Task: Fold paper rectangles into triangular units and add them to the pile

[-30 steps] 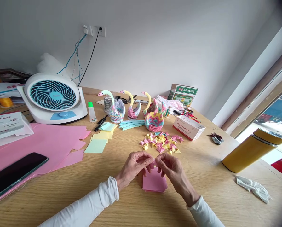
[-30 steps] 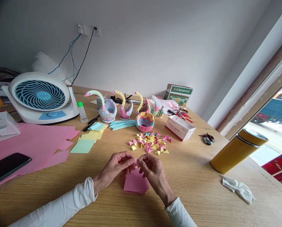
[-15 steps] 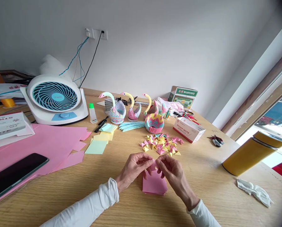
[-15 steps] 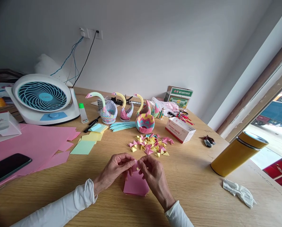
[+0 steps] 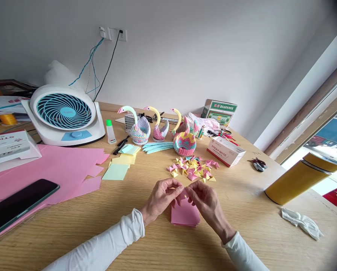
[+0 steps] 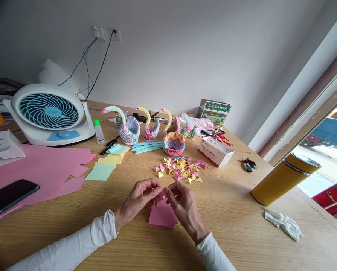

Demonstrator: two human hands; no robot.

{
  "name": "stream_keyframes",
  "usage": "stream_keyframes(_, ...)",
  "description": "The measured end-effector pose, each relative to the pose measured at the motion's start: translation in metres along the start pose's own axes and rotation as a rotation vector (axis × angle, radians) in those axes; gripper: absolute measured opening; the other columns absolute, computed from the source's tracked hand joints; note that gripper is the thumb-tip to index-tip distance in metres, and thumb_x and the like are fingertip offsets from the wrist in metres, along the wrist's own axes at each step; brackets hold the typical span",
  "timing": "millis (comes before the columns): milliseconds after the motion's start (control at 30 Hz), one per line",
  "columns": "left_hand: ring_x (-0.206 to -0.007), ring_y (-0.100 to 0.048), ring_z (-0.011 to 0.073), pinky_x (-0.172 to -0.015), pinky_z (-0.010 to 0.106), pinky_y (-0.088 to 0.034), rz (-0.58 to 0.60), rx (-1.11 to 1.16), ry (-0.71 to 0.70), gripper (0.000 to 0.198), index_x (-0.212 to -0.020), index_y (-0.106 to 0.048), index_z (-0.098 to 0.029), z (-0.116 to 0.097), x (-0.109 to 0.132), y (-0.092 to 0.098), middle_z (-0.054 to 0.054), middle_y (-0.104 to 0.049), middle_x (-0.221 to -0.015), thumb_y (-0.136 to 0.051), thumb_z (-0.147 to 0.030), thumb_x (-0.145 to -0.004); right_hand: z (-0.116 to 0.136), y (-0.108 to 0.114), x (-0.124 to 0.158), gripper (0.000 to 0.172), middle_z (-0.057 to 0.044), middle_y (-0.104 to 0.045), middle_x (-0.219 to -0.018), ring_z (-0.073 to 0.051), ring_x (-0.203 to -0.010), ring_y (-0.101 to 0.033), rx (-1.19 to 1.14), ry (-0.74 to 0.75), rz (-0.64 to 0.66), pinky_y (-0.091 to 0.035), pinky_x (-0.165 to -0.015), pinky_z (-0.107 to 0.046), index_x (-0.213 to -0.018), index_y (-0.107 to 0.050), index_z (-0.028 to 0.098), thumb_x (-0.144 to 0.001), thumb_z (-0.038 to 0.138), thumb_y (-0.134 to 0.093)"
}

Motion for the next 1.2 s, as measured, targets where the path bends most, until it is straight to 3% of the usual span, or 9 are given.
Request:
stream_keyframes(200,-0.035,-0.040,0.0017,-0.037,0.015,-0.024,-0.055,0.145,0.081,0.027,-0.078,-0.063,-0.011,0.010,-0.002,0.009,-0.005,-0.052,-0.050,-0.073,-0.036,-0.075,-0.002,0.006,-0.002,0.036,-0.001,-0.058,-0.058,-0.011,-0.050,-0.054,-0.088,-0.053,0.019,-0.043,-0.045,-0.022,-0.074,-0.064,0.014,-0.086,0.048,-0.060)
stream_keyframes(333,-0.036,-0.034,-0.0021,-0.037,0.012,-0.022,0.022,0.547,0.268,0.018,-0.077,-0.065,-0.011,0.027,-0.001,0.003,-0.005,-0.053,-0.056,-0.075,-0.025,-0.074,0.018,0.013,-0.001,0.029,-0.007,-0.062,-0.096,-0.015,-0.072,-0.059,-0.091,0.096,0.055,-0.047,-0.049,-0.021,-0.108,-0.064,0.021,-0.088,0.040,-0.059)
stream_keyframes(400,-0.038,-0.034,-0.0033,-0.037,0.011,-0.021,0.078,0.644,0.340,0.017,-0.073,-0.065,-0.009,0.030,0.002,-0.005,-0.004,-0.052,-0.061,-0.076,-0.021,-0.071,0.028,0.008,0.002,0.029,-0.008,-0.058,-0.109,-0.015,-0.079,-0.059,-0.014,0.192,0.110,-0.048,-0.051,-0.021,-0.113,-0.063,0.024,-0.087,0.034,-0.063)
stream_keyframes(600,-0.039,-0.032,-0.0032,-0.035,0.010,-0.019,0.154,0.631,0.451,0.020,-0.076,-0.064,-0.007,0.037,0.010,-0.021,-0.001,-0.054,-0.065,-0.078,-0.019,-0.068,0.038,0.000,0.006,0.011,-0.005,-0.060,-0.083,-0.016,-0.073,-0.058,0.120,0.334,0.060,-0.045,-0.050,-0.022,-0.085,-0.069,0.020,-0.085,0.030,-0.065)
stream_keyframes(700,-0.040,-0.037,-0.0004,-0.034,0.011,-0.021,0.111,0.547,0.358,0.019,-0.077,-0.061,-0.012,0.030,0.008,-0.017,-0.001,-0.055,-0.067,-0.075,-0.024,-0.073,0.024,0.007,0.002,0.019,-0.004,-0.061,-0.076,-0.014,-0.062,-0.058,0.060,0.209,-0.026,-0.043,-0.045,-0.021,-0.085,-0.067,0.018,-0.085,0.037,-0.065)
stream_keyframes(800,-0.046,-0.045,0.0047,-0.036,0.013,-0.034,0.069,0.347,0.196,0.020,-0.089,-0.062,-0.015,0.014,0.006,-0.012,-0.001,-0.056,-0.067,-0.067,-0.032,-0.080,0.004,0.010,-0.001,0.029,-0.002,-0.060,-0.062,-0.012,-0.050,-0.054,-0.039,0.032,-0.063,-0.041,-0.041,-0.021,-0.087,-0.065,0.016,-0.083,0.045,-0.065)
stream_keyframes(933,-0.065,-0.057,0.0132,-0.046,0.020,-0.049,0.051,0.205,0.052,0.038,-0.103,-0.060,-0.013,-0.003,0.007,-0.015,0.004,-0.062,-0.078,-0.074,-0.034,-0.074,-0.005,0.007,0.000,0.036,0.000,-0.059,-0.053,-0.012,-0.046,-0.053,-0.107,-0.040,-0.069,-0.039,-0.039,-0.019,-0.086,-0.063,0.015,-0.080,0.050,-0.067)
stream_keyframes(1067,-0.063,-0.058,0.0124,-0.050,0.021,-0.050,-0.029,0.203,0.051,0.033,-0.092,-0.062,-0.012,-0.002,0.006,-0.010,0.005,-0.064,-0.075,-0.071,-0.039,-0.076,-0.004,-0.001,0.001,0.036,0.000,-0.059,-0.053,-0.012,-0.047,-0.055,-0.164,-0.055,-0.032,-0.038,-0.039,-0.019,-0.084,-0.061,0.015,-0.077,0.050,-0.070)
stream_keyframes(1200,-0.063,-0.060,0.0118,-0.053,0.020,-0.049,-0.017,0.262,0.097,0.034,-0.095,-0.064,-0.012,0.004,0.006,-0.009,0.004,-0.065,-0.070,-0.071,-0.040,-0.078,0.000,-0.007,0.002,0.035,0.000,-0.061,-0.059,-0.013,-0.050,-0.057,-0.245,-0.062,-0.012,-0.039,-0.038,-0.020,-0.080,-0.060,0.016,-0.075,0.048,-0.073)
Point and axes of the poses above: each hand's wrist, its own x-axis away from the middle knuckle, its own y-axis out of the back of the hand, z = x × y, the point moved 10 cm from there along -x, towards the middle knuckle
